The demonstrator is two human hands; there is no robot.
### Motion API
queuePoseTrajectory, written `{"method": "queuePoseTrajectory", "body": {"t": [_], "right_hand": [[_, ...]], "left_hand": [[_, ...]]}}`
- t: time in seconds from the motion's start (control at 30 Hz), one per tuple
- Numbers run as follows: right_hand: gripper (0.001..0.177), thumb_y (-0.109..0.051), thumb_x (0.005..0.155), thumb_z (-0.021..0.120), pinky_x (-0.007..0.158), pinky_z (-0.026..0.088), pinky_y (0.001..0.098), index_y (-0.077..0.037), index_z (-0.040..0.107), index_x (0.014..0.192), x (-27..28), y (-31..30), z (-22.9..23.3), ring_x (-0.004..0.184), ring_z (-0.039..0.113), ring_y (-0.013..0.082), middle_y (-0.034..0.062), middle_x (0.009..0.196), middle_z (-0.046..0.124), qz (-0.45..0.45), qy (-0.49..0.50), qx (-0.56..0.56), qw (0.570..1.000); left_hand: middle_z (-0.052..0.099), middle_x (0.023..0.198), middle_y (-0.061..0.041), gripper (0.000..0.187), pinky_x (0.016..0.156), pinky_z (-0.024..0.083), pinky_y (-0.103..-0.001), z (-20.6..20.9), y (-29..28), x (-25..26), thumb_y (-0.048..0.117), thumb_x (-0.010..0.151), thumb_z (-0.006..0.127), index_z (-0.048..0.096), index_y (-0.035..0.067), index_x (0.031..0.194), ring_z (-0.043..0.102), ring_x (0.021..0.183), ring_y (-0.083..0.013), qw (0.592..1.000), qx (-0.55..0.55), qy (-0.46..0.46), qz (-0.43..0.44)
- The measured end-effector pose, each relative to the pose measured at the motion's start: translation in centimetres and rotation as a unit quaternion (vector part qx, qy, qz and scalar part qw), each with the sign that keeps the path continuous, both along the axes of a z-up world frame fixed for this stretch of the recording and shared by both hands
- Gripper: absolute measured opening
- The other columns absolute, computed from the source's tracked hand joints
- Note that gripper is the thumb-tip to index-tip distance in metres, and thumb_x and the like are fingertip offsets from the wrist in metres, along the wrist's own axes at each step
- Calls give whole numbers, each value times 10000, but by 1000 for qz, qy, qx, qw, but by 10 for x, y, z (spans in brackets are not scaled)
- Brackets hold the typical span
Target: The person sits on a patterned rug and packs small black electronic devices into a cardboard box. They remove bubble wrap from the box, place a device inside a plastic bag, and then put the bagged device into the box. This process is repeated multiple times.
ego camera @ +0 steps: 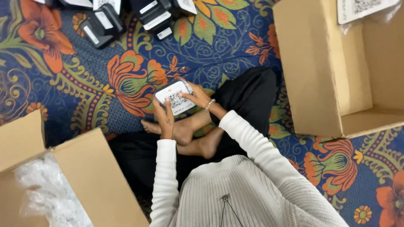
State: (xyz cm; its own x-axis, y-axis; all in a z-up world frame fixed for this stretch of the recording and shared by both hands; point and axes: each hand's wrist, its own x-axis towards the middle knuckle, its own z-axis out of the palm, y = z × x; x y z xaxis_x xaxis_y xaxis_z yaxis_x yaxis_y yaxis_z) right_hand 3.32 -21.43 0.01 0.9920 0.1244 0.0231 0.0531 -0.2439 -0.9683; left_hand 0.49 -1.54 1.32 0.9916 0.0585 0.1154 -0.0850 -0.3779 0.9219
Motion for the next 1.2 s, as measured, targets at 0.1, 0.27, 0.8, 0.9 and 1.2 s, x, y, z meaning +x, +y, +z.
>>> {"method": "queuePoseTrajectory", "body": {"t": [0.1,0.27,0.8,0.9,1.2], "right_hand": [[450,-242,935,773,847,566,325,4,618,1278,-10,-49,10,966,689,144,84,1078,732,-92,-19,120,988],[276,-161,997,746,804,528,270,30,656,1175,-50,-215,98,904,608,91,19,1038,695,-318,-92,116,936],[730,-272,914,856,927,593,404,72,444,1410,16,-588,-39,1102,694,260,194,1276,677,-584,-152,119,788],[758,-257,953,847,1050,525,412,89,405,1462,37,-602,-80,1212,651,287,212,1368,638,-594,-162,70,785],[893,-265,1006,840,1196,418,403,97,240,1561,45,-595,-111,1404,518,300,251,1558,454,-602,-132,-12,788]], "left_hand": [[495,1482,-292,574,1158,378,-430,33,-29,-5,241,1100,541,325,-40,1552,504,1364,-361,996,-18,-37,-83],[382,1619,-272,615,1241,284,-446,81,-89,-34,242,1096,516,266,-18,1595,375,1508,-413,967,46,23,-249],[142,1671,-245,877,1204,79,-632,-14,-164,-81,584,976,500,247,10,1589,110,1540,-429,842,396,-32,-364],[139,1664,-252,901,1197,66,-640,-22,-165,-80,602,957,503,251,-3,1576,92,1538,-431,836,411,-8,-364],[139,1657,-278,910,1189,41,-651,-34,-165,-81,617,968,492,260,-32,1561,74,1538,-447,824,426,7,-373]]}}
